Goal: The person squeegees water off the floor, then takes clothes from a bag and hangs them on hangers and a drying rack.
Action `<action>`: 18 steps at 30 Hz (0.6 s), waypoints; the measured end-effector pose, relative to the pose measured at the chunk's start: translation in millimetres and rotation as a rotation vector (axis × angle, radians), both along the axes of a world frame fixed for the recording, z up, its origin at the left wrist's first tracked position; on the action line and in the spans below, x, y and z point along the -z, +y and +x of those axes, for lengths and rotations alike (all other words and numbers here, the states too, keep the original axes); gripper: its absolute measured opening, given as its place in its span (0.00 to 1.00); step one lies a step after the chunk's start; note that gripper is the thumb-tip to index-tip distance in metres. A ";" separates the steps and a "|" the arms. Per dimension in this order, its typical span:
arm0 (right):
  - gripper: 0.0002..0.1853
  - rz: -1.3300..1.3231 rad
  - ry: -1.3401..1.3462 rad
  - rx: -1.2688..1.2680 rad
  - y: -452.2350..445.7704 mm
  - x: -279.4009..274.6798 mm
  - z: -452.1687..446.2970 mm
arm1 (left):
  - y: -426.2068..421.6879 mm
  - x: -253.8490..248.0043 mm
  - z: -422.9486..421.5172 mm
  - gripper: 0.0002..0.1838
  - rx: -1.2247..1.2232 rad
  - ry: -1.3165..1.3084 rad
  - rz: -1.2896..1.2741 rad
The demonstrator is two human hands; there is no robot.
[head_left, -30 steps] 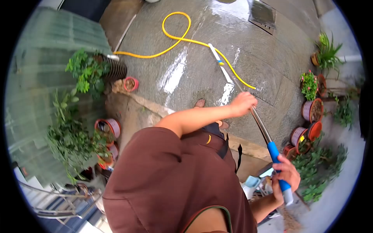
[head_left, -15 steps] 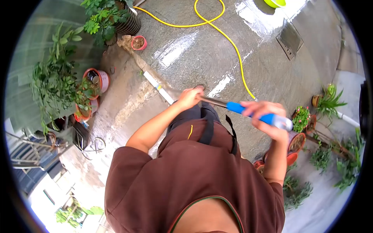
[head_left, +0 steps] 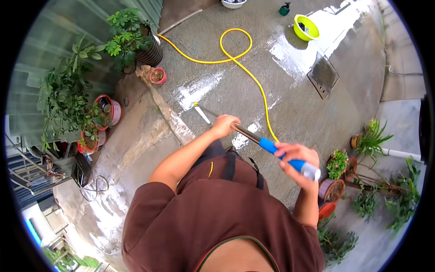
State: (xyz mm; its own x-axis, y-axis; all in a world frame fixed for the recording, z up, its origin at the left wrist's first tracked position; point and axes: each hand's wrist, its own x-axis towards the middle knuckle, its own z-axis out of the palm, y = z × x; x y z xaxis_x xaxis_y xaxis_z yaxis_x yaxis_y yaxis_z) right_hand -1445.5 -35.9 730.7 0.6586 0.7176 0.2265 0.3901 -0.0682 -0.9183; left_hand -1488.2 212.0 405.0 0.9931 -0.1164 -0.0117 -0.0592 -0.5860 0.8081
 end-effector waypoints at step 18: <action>0.06 0.109 -0.128 0.802 73.1 -7.8 177.1 | 56.6 -55.6 267.4 0.28 0.379 -0.124 -0.063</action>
State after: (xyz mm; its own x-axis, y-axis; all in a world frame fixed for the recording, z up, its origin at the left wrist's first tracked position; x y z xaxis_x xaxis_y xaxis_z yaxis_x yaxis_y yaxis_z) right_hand -1268.4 37.2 738.5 0.9266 0.0093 0.3758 0.3629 -0.2836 -0.8876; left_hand -1220.8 268.6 460.6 0.8732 -0.4711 0.1245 -0.3608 -0.4532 0.8151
